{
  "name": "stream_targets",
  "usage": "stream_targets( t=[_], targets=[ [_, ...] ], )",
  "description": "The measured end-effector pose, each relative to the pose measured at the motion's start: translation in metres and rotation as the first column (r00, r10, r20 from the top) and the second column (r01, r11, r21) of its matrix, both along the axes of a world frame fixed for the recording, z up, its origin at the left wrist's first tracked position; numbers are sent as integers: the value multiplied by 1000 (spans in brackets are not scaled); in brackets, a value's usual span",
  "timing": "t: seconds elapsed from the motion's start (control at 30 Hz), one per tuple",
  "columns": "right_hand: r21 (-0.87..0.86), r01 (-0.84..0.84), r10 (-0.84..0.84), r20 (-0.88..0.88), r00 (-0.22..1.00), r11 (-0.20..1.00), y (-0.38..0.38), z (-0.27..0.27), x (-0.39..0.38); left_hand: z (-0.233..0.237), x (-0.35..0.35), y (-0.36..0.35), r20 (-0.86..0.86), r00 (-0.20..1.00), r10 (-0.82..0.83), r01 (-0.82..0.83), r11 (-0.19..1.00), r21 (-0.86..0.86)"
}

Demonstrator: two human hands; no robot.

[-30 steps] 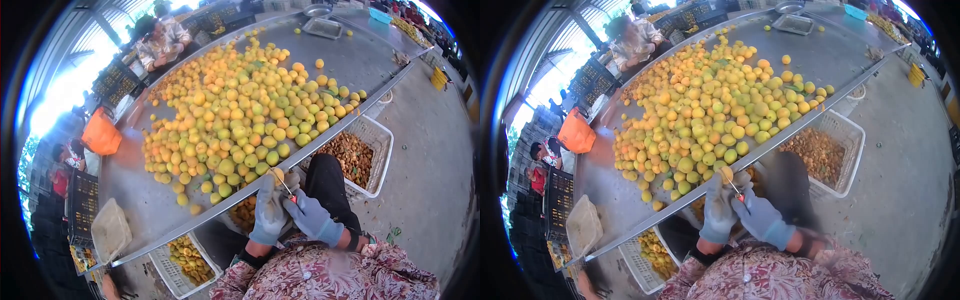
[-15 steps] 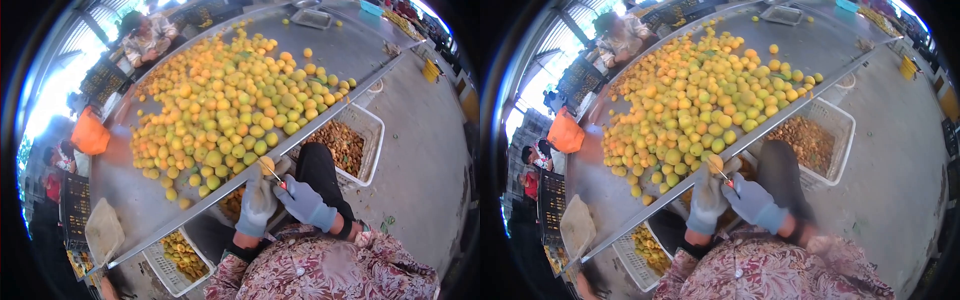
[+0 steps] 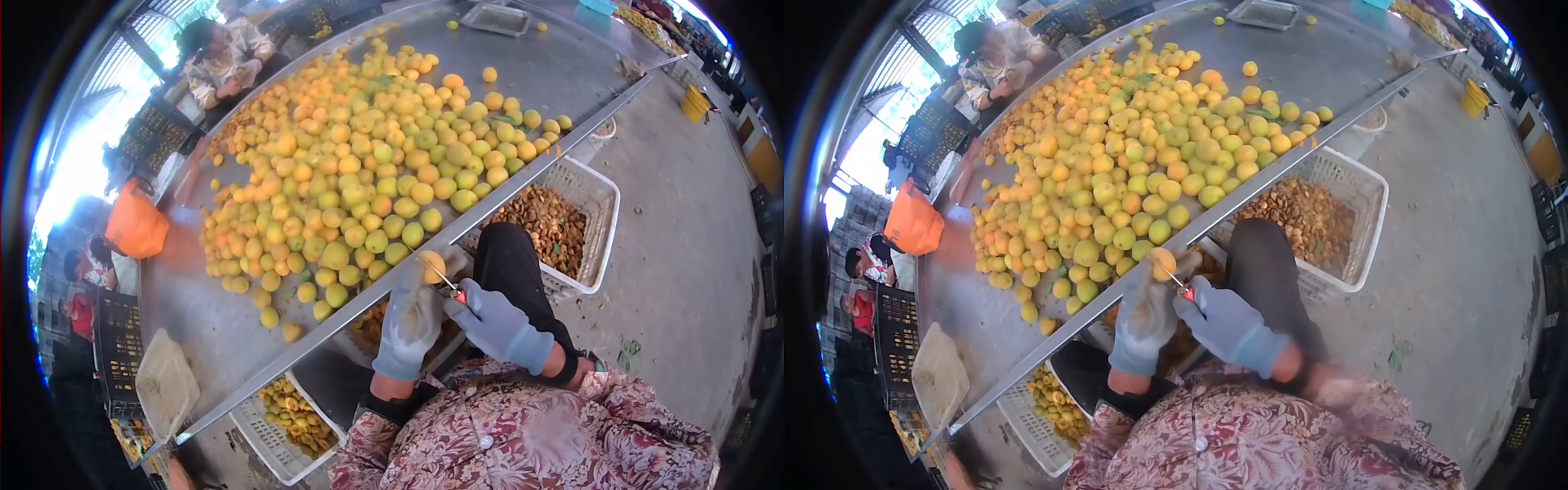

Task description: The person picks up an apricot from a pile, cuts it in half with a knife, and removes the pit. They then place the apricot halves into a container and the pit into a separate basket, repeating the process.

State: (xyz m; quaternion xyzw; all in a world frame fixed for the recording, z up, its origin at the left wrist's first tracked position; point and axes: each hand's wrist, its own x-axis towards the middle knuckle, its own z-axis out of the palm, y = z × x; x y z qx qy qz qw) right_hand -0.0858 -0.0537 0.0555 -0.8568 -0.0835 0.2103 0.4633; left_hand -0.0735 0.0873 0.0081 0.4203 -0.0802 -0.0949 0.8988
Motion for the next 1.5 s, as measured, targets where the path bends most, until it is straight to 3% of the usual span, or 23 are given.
stream_targets(
  t=[0.03,0.1,0.13,0.17,0.27,0.33,0.37,0.4,0.43,0.5,0.67,0.77,0.9,0.97,1.03,1.1,1.13,1.17,1.23,1.37,1.4,1.43,1.5],
  targets=[
    [1,1,-1,3,1000,1000,1,-1,-1,-1,0,1,163,973,164,-214,908,361],
    [12,24,-25,64,998,1000,-1,-1,-3,9,2,-4,-127,976,178,-184,982,-33],
    [-24,2,0,104,995,1000,-2,-3,-3,12,2,-1,-125,984,127,-137,988,-68],
    [-50,-11,16,106,994,999,0,-3,-2,-10,6,7,-142,989,47,-54,997,-47],
    [-40,-15,18,92,996,999,0,-6,-2,15,-1,-4,-71,989,127,-116,982,148],
    [-8,-10,11,115,993,1000,1,-19,-3,5,0,-13,131,941,313,-339,871,356],
    [-13,-4,6,124,992,1000,1,-21,-5,3,1,-13,137,941,308,-337,874,349],
    [-44,-2,7,126,992,999,1,-23,-8,2,2,-10,-130,973,191,-185,981,53],
    [-73,0,9,122,993,997,1,-24,-10,-1,2,-7,-345,939,-16,-85,957,-277],
    [-62,5,4,151,989,998,-1,-21,-12,-6,4,-5,-338,940,-40,-53,963,-262],
    [-38,-21,25,112,993,999,-4,-19,-11,4,7,5,-138,975,171,-170,985,23],
    [-14,-14,15,104,994,1000,-6,-11,-11,31,0,-2,-33,986,162,-155,975,160],
    [10,1,-2,125,992,1000,-2,-27,-11,0,5,6,-113,991,73,-69,997,37],
    [-42,22,-16,137,990,999,0,-37,-6,-20,6,-4,-241,969,-56,-3,971,-240],
    [-49,33,-24,159,987,998,-2,-30,-4,-7,6,-5,-213,969,-125,75,971,-227],
    [-32,47,-42,148,988,998,-4,-18,-8,5,3,-7,-305,951,42,-89,986,-144],
    [-30,52,-48,122,991,998,-6,-10,-7,0,3,0,-161,987,31,-31,1000,1],
    [-25,57,-54,91,994,998,-7,-6,-7,-5,3,3,-66,998,21,-22,1000,-10],
    [64,51,-58,105,993,997,-7,-3,-9,1,-1,2,146,987,66,-101,963,250],
    [-23,31,-29,69,997,999,-6,-6,-10,12,-3,-4,127,988,85,-127,919,373],
    [-36,35,-32,87,996,999,-5,-14,-9,14,-3,-10,3,1000,24,-24,996,81],
    [-36,35,-32,88,996,999,-4,-23,-8,15,-3,-15,-94,993,-75,52,972,-229],
    [-7,58,-55,209,976,998,-3,-36,-8,8,-1,-18,-171,985,-24,-4,987,-160]
  ],
)
